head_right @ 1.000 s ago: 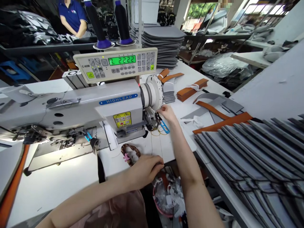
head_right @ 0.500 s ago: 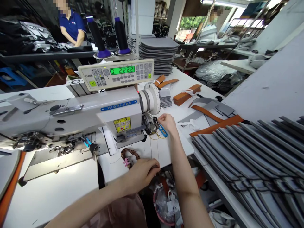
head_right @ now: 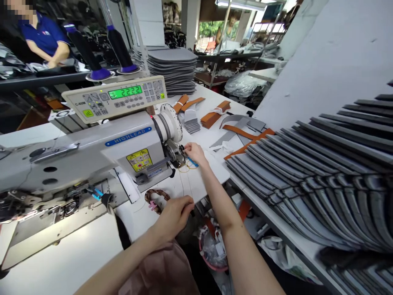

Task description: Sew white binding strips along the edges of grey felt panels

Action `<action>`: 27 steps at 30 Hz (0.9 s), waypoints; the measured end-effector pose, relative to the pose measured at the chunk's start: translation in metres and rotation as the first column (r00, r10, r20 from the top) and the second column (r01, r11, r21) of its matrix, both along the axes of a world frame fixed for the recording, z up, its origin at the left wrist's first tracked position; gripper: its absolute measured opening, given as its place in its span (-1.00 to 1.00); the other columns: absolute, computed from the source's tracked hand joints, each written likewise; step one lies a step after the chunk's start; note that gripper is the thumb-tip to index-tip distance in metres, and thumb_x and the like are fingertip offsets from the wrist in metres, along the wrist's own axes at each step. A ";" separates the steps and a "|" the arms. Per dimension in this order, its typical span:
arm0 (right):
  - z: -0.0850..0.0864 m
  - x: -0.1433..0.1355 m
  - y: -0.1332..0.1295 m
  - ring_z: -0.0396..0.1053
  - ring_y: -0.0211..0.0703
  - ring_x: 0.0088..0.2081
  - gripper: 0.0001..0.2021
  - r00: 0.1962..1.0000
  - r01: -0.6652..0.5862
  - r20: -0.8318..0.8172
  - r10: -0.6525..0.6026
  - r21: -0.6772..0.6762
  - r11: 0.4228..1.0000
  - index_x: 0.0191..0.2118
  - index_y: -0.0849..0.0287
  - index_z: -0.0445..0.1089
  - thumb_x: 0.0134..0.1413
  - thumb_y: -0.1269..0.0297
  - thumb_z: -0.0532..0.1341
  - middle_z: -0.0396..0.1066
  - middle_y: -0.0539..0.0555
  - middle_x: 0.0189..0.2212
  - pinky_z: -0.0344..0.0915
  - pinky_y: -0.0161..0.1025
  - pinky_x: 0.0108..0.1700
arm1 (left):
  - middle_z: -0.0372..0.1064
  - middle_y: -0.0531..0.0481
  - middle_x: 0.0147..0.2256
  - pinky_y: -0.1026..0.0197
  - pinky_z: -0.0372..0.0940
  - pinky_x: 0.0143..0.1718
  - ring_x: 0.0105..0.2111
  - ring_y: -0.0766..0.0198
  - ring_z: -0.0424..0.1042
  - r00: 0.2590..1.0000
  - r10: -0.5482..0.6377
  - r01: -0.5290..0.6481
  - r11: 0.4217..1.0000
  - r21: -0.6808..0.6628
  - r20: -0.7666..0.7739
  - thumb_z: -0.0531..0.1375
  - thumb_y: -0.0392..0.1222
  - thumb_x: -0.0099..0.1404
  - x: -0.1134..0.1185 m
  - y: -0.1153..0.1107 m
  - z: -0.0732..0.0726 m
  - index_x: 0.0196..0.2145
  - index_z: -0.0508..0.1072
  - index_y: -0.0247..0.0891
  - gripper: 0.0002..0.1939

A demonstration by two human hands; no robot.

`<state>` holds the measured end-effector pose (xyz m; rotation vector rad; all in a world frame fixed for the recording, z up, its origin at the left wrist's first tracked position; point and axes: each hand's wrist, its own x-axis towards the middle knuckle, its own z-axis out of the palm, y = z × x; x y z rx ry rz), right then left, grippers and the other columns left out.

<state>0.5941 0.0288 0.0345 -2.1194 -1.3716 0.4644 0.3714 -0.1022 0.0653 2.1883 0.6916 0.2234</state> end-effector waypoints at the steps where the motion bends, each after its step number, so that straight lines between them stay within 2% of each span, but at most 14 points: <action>1: 0.002 0.000 -0.008 0.47 -0.14 -0.19 -0.88 0.999 0.007 0.040 -0.007 -0.015 1.000 -0.22 0.17 0.48 0.16 0.31 0.22 0.55 0.11 -0.27 0.30 -0.29 -0.14 | 0.43 -0.02 -0.37 0.23 0.16 -0.29 -0.34 0.24 0.39 0.999 -0.047 0.047 0.999 -0.003 0.017 -0.01 -0.32 0.44 -0.003 -0.005 0.003 -0.29 0.38 -0.26 -0.80; 5: 0.001 -0.003 -0.041 0.42 0.01 -0.08 -0.71 0.988 0.006 0.151 0.008 -0.093 0.996 -0.05 0.22 0.41 0.12 0.23 0.28 0.47 0.27 -0.07 0.28 -0.19 -0.06 | 0.42 -0.02 -0.36 0.24 0.15 -0.34 -0.36 0.26 0.39 0.980 -0.200 0.200 0.979 0.034 0.013 -0.03 -0.28 0.46 -0.017 -0.025 0.016 -0.28 0.36 -0.25 -0.80; 7: -0.002 -0.004 -0.047 0.42 0.04 -0.10 -0.65 0.986 -0.015 0.163 0.035 -0.124 0.992 0.03 0.25 0.37 0.11 0.31 0.25 0.47 0.30 -0.07 0.27 -0.17 -0.08 | 0.43 -0.04 -0.35 0.23 0.16 -0.34 -0.34 0.24 0.41 0.971 -0.233 0.236 0.969 0.074 -0.050 -0.04 -0.27 0.46 -0.021 -0.029 0.020 -0.26 0.35 -0.26 -0.80; 10: 0.000 0.004 -0.042 0.42 0.05 -0.10 -0.62 0.988 -0.040 0.144 0.059 -0.130 0.991 0.07 0.30 0.37 0.11 0.45 0.17 0.48 0.32 -0.09 0.27 -0.17 -0.09 | 0.45 -0.07 -0.30 0.22 0.20 -0.30 -0.29 0.21 0.44 0.964 -0.241 0.253 0.962 0.103 -0.111 -0.05 -0.26 0.48 -0.022 -0.030 0.020 -0.24 0.35 -0.27 -0.79; 12: 0.009 0.018 -0.039 0.42 0.02 -0.12 -0.67 0.991 -0.072 0.101 0.085 -0.124 0.990 0.01 0.29 0.42 0.11 0.45 0.17 0.50 0.28 -0.12 0.27 -0.20 -0.10 | 0.46 -0.07 -0.29 0.22 0.22 -0.29 -0.28 0.20 0.45 0.963 -0.226 0.243 0.964 0.107 -0.147 -0.05 -0.25 0.49 -0.022 -0.030 0.016 -0.23 0.35 -0.27 -0.79; 15: 0.028 0.046 -0.044 0.42 -0.08 -0.23 -0.78 0.989 -0.143 0.006 0.145 -0.122 0.982 -0.14 0.24 0.53 0.20 0.29 0.18 0.54 0.17 -0.24 0.28 -0.26 -0.17 | 0.47 -0.09 -0.29 0.20 0.24 -0.31 -0.28 0.17 0.47 0.954 -0.207 0.240 0.961 0.136 -0.216 -0.05 -0.23 0.49 -0.019 -0.030 0.010 -0.23 0.36 -0.27 -0.78; 17: 0.040 0.058 -0.049 0.39 -0.14 -0.32 -0.73 0.981 -0.192 -0.057 0.186 -0.131 0.973 -0.22 0.23 0.57 0.22 0.16 0.19 0.53 0.11 -0.35 0.26 -0.27 -0.24 | 0.47 -0.10 -0.28 0.19 0.26 -0.30 -0.27 0.15 0.47 0.949 -0.210 0.249 0.956 0.153 -0.234 -0.05 -0.22 0.49 -0.016 -0.031 0.008 -0.21 0.36 -0.27 -0.78; 19: 0.047 0.060 -0.049 0.36 -0.19 -0.38 -0.71 0.968 -0.239 -0.112 0.224 -0.144 0.960 -0.31 0.23 0.60 0.14 0.09 0.27 0.51 0.07 -0.43 0.23 -0.29 -0.28 | 0.48 -0.11 -0.26 0.18 0.28 -0.29 -0.26 0.14 0.47 0.947 -0.220 0.261 0.952 0.158 -0.236 -0.07 -0.22 0.50 -0.012 -0.031 0.008 -0.19 0.37 -0.28 -0.76; 21: 0.050 0.054 -0.042 0.33 -0.23 -0.41 -0.73 0.954 -0.279 -0.160 0.255 -0.151 0.948 -0.35 0.23 0.61 0.05 0.09 0.33 0.50 0.04 -0.47 0.22 -0.31 -0.31 | 0.48 -0.12 -0.25 0.17 0.30 -0.27 -0.25 0.13 0.48 0.944 -0.222 0.265 0.951 0.158 -0.242 -0.07 -0.22 0.50 -0.009 -0.030 0.011 -0.18 0.37 -0.29 -0.75; 23: 0.048 0.045 -0.033 0.31 -0.27 -0.42 -0.72 0.944 -0.297 -0.190 0.268 -0.143 0.944 -0.32 0.24 0.62 0.04 0.11 0.32 0.50 0.04 -0.48 0.20 -0.32 -0.32 | 0.48 -0.13 -0.24 0.16 0.31 -0.25 -0.23 0.13 0.48 0.944 -0.211 0.256 0.954 0.158 -0.253 -0.07 -0.24 0.49 -0.008 -0.029 0.013 -0.18 0.38 -0.30 -0.75; 27: 0.038 0.040 -0.031 0.33 -0.23 -0.41 -0.72 0.963 -0.227 -0.169 0.209 -0.096 0.969 -0.28 0.24 0.61 0.00 0.12 0.32 0.52 0.06 -0.46 0.21 -0.31 -0.32 | 0.49 -0.10 -0.27 0.20 0.30 -0.24 -0.24 0.16 0.48 0.934 -0.270 0.306 0.942 0.135 -0.235 -0.01 -0.27 0.46 -0.015 -0.035 0.010 -0.21 0.40 -0.28 -0.80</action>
